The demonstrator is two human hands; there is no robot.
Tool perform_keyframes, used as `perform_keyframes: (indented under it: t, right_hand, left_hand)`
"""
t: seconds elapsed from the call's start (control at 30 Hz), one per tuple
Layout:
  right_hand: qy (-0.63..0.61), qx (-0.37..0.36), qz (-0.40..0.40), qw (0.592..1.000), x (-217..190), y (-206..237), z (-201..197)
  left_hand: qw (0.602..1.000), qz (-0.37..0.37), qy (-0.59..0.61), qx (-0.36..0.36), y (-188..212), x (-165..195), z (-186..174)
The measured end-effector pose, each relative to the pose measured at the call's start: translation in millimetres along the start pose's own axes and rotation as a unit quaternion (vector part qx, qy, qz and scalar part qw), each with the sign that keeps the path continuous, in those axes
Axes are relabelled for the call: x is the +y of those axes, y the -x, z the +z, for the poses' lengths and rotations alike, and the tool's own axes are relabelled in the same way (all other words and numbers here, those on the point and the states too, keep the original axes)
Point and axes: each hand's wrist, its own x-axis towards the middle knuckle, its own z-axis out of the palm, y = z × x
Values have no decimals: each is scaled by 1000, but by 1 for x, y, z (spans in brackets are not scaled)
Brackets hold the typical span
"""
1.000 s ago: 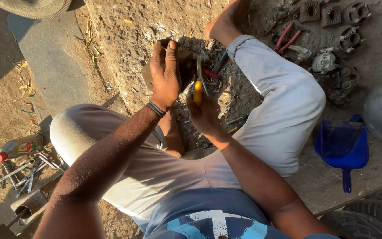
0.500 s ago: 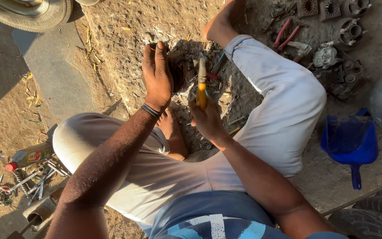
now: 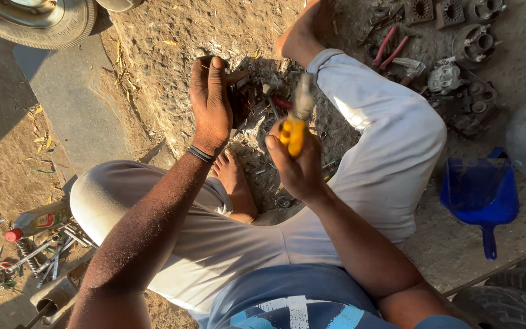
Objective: The person sits on the ground and uses pliers and a hammer to remove debris and reshape a small metal part. They repeatedly strike the part with the hammer and use pliers to pull out fragments, working on the same object throughout the clip.
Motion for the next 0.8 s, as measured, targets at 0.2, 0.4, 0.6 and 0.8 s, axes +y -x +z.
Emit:
perform_keyframes:
  t: [0.2, 0.4, 0.6, 0.8]
  right_hand:
    - [102, 27, -120, 987, 25, -9, 23]
    - [-134, -43, 215, 966, 77, -4, 7]
    - [-161, 25, 189, 968, 69, -13, -13]
    - [-162, -27, 161, 973, 52, -15, -9]
  left_hand:
    - [996, -15, 81, -23, 1, 4, 0]
    - [980, -82, 180, -25, -4, 23, -9]
    - [903, -216, 371, -9, -9, 34, -14]
    - [888, -246, 388, -33, -2, 42, -10]
